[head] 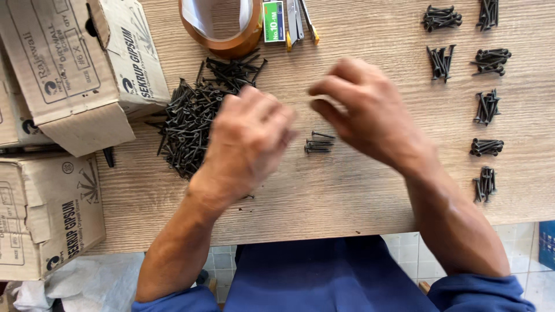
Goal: The person sorts a large pile of dark-colored screws on a wooden table, picking them up and arranging them into smaller, neat piles. The person uses both hands to separate and organize the screws throughout the video.
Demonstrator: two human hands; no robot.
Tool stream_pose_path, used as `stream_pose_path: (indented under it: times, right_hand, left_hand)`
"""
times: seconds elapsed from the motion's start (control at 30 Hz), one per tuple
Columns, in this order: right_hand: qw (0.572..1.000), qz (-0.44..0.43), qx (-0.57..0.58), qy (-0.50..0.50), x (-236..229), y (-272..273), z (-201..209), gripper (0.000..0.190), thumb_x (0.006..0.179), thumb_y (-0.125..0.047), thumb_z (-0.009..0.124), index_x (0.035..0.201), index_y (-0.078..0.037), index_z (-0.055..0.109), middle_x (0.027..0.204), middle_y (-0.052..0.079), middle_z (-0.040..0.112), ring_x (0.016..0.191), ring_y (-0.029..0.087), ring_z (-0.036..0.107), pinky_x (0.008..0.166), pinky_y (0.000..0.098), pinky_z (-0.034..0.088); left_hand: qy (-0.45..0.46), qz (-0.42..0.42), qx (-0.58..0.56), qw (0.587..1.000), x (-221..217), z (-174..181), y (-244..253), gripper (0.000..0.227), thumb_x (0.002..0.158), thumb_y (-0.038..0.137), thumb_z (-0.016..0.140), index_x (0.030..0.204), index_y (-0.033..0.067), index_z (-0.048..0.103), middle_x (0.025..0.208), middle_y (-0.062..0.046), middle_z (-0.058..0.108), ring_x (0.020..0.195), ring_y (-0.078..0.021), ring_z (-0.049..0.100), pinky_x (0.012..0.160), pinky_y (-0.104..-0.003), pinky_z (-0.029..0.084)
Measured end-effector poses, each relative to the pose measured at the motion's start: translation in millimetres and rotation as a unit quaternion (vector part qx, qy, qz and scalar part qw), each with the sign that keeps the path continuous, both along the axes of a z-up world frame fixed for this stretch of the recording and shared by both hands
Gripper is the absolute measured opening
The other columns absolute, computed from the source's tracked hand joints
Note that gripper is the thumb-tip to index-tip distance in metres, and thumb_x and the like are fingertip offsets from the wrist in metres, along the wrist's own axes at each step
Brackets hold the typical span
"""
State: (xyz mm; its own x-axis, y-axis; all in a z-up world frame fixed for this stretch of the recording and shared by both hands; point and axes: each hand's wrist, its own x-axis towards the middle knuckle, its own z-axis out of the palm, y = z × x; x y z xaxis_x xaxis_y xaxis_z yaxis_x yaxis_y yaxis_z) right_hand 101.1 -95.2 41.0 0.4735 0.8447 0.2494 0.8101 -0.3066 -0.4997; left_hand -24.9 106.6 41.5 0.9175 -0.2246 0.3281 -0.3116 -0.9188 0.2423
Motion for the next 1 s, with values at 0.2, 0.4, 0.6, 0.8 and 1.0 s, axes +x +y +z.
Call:
stream_pose_path:
  times: [0.2, 0.4, 0.6, 0.8, 1.0]
  right_hand:
    - [0.995, 0.011, -0.009, -0.100, -7, 70, -18, 0.025, 0.100, -0.018, 0.083, 0.119, -0.006, 0.072, 0.100, 0.014, 0.063, 0.085, 0.032, 0.061, 0.071, 0.0465, 0.054]
    - [0.991, 0.010, -0.002, -0.136, -6, 99, -33, 0.011, 0.104, -0.007, 0.071, 0.113, -0.002, 0.071, 0.106, 0.014, 0.069, 0.087, 0.028, 0.063, 0.074, 0.0430, 0.058]
    - [0.994, 0.013, -0.014, -0.109, 13, 72, -33, 0.011, 0.111, -0.013, 0.070, 0.109, -0.002, 0.074, 0.101, 0.013, 0.070, 0.083, 0.028, 0.061, 0.069, 0.0419, 0.055]
    - [0.995, -0.035, -0.067, -0.064, 31, 22, -29, 0.012, 0.110, -0.019, 0.075, 0.115, -0.009, 0.081, 0.104, 0.011, 0.070, 0.088, 0.027, 0.064, 0.086, 0.0490, 0.056]
    - [0.997, -0.038, -0.059, 0.021, 39, -4, -14, 0.042, 0.095, -0.006, 0.085, 0.135, -0.004, 0.071, 0.115, 0.016, 0.066, 0.099, 0.037, 0.066, 0.083, 0.0500, 0.053]
  left_hand:
    - [-0.101, 0.229, -0.030, 0.968, 4, -8, 38, 0.019, 0.112, 0.019, 0.074, 0.113, 0.0003, 0.078, 0.099, -0.015, 0.077, 0.087, -0.0261, 0.065, 0.077, -0.042, 0.052]
    - [-0.012, 0.241, -0.029, 0.970, 11, -31, 53, 0.026, 0.104, 0.021, 0.079, 0.124, 0.0046, 0.077, 0.110, -0.013, 0.075, 0.101, -0.0297, 0.059, 0.082, -0.045, 0.050]
    - [0.012, 0.180, -0.010, 0.984, 9, -26, 41, 0.026, 0.105, 0.023, 0.071, 0.124, 0.0065, 0.079, 0.115, -0.010, 0.072, 0.103, -0.0274, 0.054, 0.076, -0.043, 0.043]
    - [-0.024, 0.176, 0.015, 0.984, 9, -27, 33, 0.017, 0.103, 0.019, 0.074, 0.116, 0.0096, 0.081, 0.114, -0.007, 0.072, 0.106, -0.0283, 0.056, 0.078, -0.045, 0.045]
    - [-0.101, 0.115, 0.028, 0.988, 16, -29, 12, 0.025, 0.109, 0.024, 0.074, 0.121, 0.0036, 0.079, 0.119, -0.013, 0.073, 0.111, -0.0316, 0.062, 0.094, -0.052, 0.048]
